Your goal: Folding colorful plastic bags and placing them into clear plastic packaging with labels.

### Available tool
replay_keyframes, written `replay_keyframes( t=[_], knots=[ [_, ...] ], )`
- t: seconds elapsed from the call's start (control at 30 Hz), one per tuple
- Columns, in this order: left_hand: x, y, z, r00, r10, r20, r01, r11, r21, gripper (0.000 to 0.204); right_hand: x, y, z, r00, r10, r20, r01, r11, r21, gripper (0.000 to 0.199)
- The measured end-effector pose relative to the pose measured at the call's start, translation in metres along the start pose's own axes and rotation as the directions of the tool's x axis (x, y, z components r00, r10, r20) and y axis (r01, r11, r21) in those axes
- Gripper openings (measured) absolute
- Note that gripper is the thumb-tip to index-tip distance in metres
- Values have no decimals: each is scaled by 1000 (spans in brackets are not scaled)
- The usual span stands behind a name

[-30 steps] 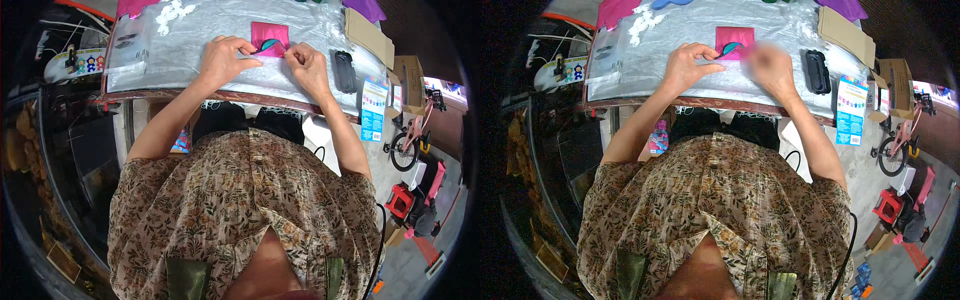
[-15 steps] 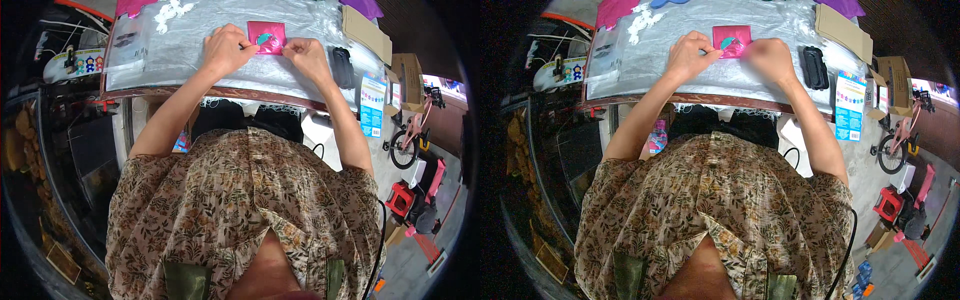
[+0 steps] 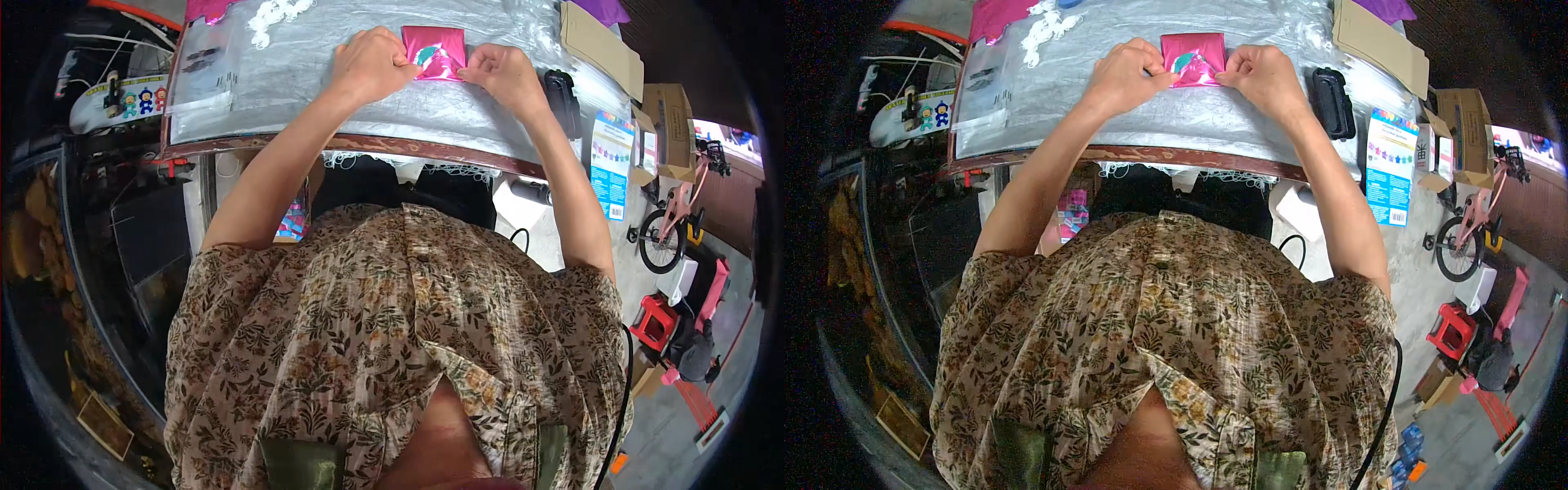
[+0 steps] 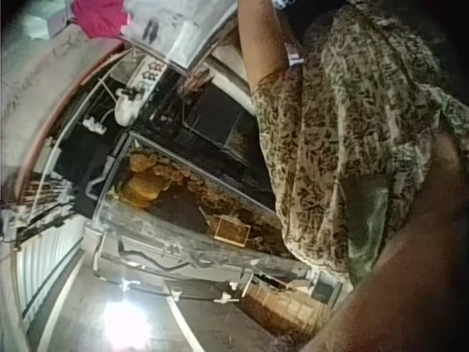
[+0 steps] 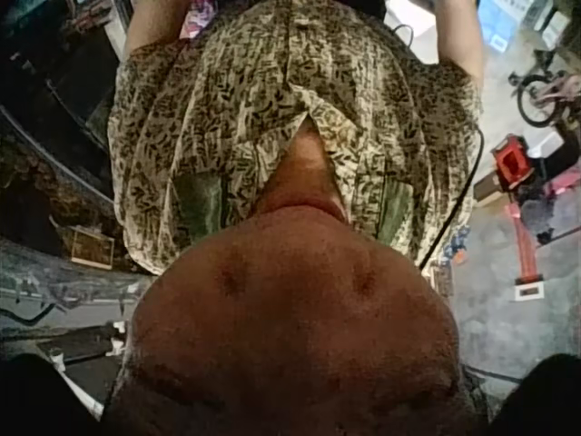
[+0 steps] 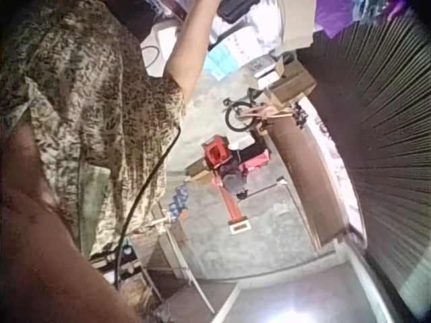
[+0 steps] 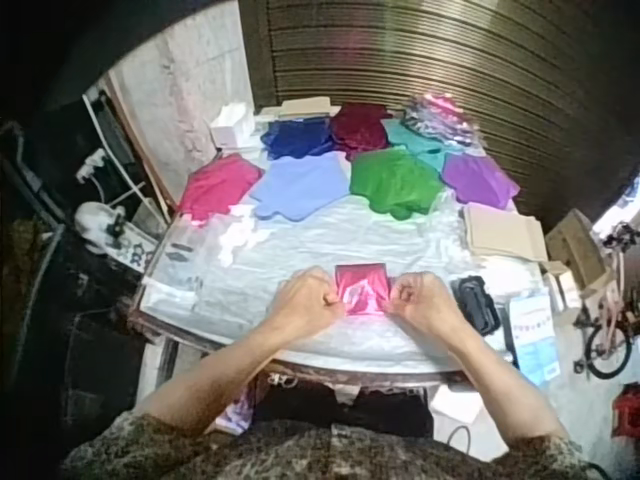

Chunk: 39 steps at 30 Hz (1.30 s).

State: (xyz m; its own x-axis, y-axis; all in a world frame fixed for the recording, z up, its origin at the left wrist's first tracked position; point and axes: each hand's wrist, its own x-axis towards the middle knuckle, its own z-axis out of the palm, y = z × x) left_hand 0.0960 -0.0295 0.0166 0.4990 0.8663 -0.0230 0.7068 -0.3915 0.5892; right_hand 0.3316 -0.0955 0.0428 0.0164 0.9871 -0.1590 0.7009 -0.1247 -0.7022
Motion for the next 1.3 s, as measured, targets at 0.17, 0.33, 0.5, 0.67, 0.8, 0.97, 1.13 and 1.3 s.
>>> replay_keyframes(
  t=[0.17, 0.33, 0.5, 0.67, 0.8, 0.97, 1.13, 1.3],
  knots=[
    [2, 1, 0, 1000, -13, 10, 13, 1000, 21, 33, -41, -15, 19, 881, -349, -319, 323, 937, -133, 10],
    [0, 0, -2, 1000, 3, -7, -3, 1000, 13, 30, -56, -21, 36, 725, -659, -200, 581, 741, -337, 29],
    [-2, -4, 1, 996, 62, -60, -65, 997, -44, 25, -47, -10, 44, 775, -607, -179, 510, 766, -391, 43],
    [-10, -9, -2, 986, 112, -124, -126, 986, -112, 24, -47, -10, 37, 799, -575, -172, 481, 785, -390, 43],
    [-10, -6, -6, 988, 128, -82, -140, 979, -149, 21, -48, -10, 36, 809, -562, -172, 464, 791, -399, 44],
    [-27, -8, -10, 922, 358, -149, -366, 930, -32, 9, -44, -8, 36, 813, -560, -158, 468, 791, -394, 44],
    [-34, -5, -16, 766, 622, -165, -555, 768, 320, 5, -38, -4, 36, 796, -585, -153, 485, 768, -418, 43],
    [-30, 5, -20, 756, 654, 34, -571, 633, 523, 6, -37, -1, 35, 793, -589, -158, 495, 773, -398, 40]
  ],
)
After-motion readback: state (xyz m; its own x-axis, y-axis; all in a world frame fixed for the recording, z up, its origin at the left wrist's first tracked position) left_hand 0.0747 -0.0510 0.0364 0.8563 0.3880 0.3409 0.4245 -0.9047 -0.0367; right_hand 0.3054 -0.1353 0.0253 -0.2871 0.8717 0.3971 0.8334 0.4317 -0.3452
